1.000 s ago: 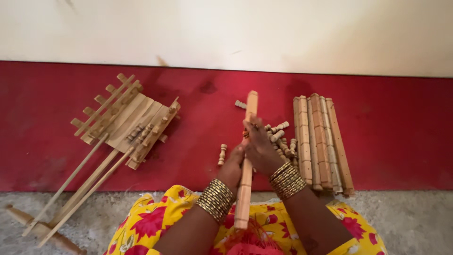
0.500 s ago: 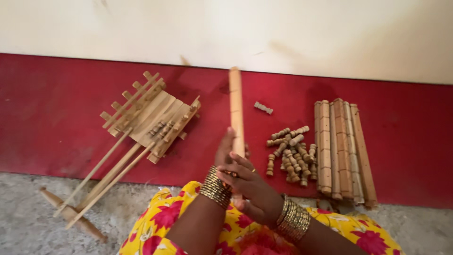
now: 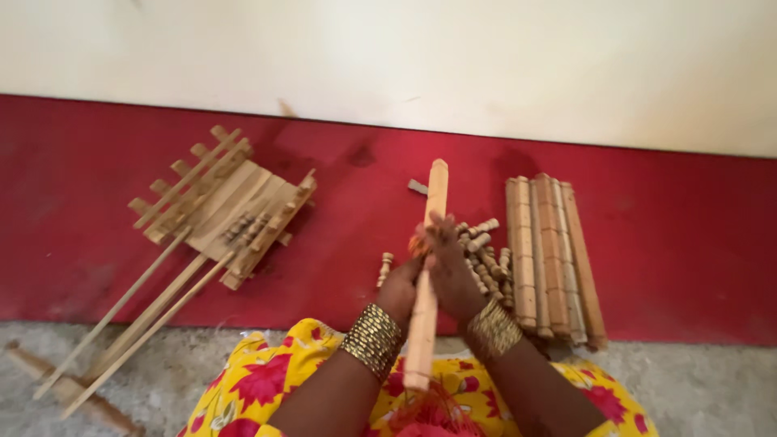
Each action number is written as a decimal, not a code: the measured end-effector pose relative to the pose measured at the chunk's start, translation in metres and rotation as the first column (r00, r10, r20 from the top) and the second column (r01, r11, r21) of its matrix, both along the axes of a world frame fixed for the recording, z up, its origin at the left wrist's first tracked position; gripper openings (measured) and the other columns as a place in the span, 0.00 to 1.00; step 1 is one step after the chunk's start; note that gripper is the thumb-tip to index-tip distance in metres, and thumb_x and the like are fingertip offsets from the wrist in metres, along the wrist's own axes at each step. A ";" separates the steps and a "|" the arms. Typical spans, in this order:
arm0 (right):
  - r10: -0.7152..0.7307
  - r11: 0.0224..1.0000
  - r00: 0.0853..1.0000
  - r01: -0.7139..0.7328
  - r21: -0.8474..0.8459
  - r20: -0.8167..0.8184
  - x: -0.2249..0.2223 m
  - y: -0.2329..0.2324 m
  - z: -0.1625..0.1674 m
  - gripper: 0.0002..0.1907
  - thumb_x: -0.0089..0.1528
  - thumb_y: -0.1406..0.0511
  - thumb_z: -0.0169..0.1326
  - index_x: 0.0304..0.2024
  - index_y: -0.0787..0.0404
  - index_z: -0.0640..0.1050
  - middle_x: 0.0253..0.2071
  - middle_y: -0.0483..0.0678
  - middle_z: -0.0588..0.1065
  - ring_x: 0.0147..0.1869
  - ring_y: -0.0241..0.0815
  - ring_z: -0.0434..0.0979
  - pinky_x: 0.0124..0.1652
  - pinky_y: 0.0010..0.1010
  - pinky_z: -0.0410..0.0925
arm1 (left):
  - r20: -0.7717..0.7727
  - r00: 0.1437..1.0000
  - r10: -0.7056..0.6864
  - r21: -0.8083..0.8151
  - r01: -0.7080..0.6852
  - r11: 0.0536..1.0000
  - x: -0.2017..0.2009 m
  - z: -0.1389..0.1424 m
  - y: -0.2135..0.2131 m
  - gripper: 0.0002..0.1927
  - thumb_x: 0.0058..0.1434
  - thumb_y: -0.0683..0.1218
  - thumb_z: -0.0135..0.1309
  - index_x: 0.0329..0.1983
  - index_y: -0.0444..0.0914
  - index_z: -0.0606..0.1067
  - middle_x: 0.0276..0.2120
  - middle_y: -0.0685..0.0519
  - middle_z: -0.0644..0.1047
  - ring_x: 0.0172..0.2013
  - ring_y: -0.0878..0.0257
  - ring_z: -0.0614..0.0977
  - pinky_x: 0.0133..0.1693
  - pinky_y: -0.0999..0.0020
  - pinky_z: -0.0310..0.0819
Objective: The person sits on the floor and assembles a wooden toy structure, fitting small turned wooden pegs and beads onto a slatted wooden frame and positioning an orange fabric piece inside it. They later pick up a long wooden bar and press pegs onto it by hand.
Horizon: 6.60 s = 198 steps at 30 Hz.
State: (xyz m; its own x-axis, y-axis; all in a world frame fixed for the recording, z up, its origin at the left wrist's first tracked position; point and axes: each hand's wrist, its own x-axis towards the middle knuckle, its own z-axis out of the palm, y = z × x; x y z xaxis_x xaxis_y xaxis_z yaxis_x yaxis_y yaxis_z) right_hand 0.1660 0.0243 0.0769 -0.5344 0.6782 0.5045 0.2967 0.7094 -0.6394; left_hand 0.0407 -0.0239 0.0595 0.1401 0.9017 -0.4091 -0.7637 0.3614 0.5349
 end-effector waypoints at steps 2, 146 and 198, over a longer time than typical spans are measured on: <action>0.148 0.981 0.989 -0.147 -0.128 0.000 -0.014 -0.027 0.006 0.31 0.73 0.48 0.35 0.64 0.62 0.74 0.76 0.57 0.57 0.80 0.58 0.52 0.74 0.46 0.51 | -0.039 0.995 0.097 -0.038 -0.098 0.994 -0.017 -0.002 0.010 0.26 0.73 0.59 0.40 0.55 0.32 0.72 0.32 0.48 0.78 0.24 0.65 0.77 0.23 0.73 0.78; -0.402 0.911 0.896 0.412 0.013 -0.190 0.076 0.047 -0.007 0.33 0.71 0.45 0.36 0.29 0.64 0.77 0.24 0.53 0.74 0.28 0.49 0.75 0.29 0.41 0.67 | 0.382 0.911 -0.157 0.215 0.078 0.974 -0.017 0.017 -0.038 0.29 0.65 0.58 0.49 0.61 0.35 0.69 0.42 0.51 0.79 0.40 0.60 0.82 0.43 0.65 0.77; -0.689 0.638 0.648 0.755 -0.151 0.325 0.075 0.064 -0.008 0.24 0.72 0.52 0.43 0.33 0.62 0.78 0.26 0.54 0.77 0.30 0.47 0.79 0.34 0.43 0.72 | 0.243 0.889 0.387 0.016 -0.403 0.915 -0.017 0.029 -0.018 0.17 0.57 0.51 0.58 0.49 0.42 0.74 0.47 0.50 0.81 0.48 0.55 0.81 0.52 0.53 0.77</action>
State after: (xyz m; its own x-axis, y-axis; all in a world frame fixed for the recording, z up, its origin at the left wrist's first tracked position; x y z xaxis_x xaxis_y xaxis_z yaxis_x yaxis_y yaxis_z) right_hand 0.2407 0.0887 0.0692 0.1137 0.9742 0.1949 0.7935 0.0289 -0.6078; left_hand 0.0232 -0.0424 0.0888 -0.1501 0.9253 -0.3482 -0.9404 -0.0249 0.3392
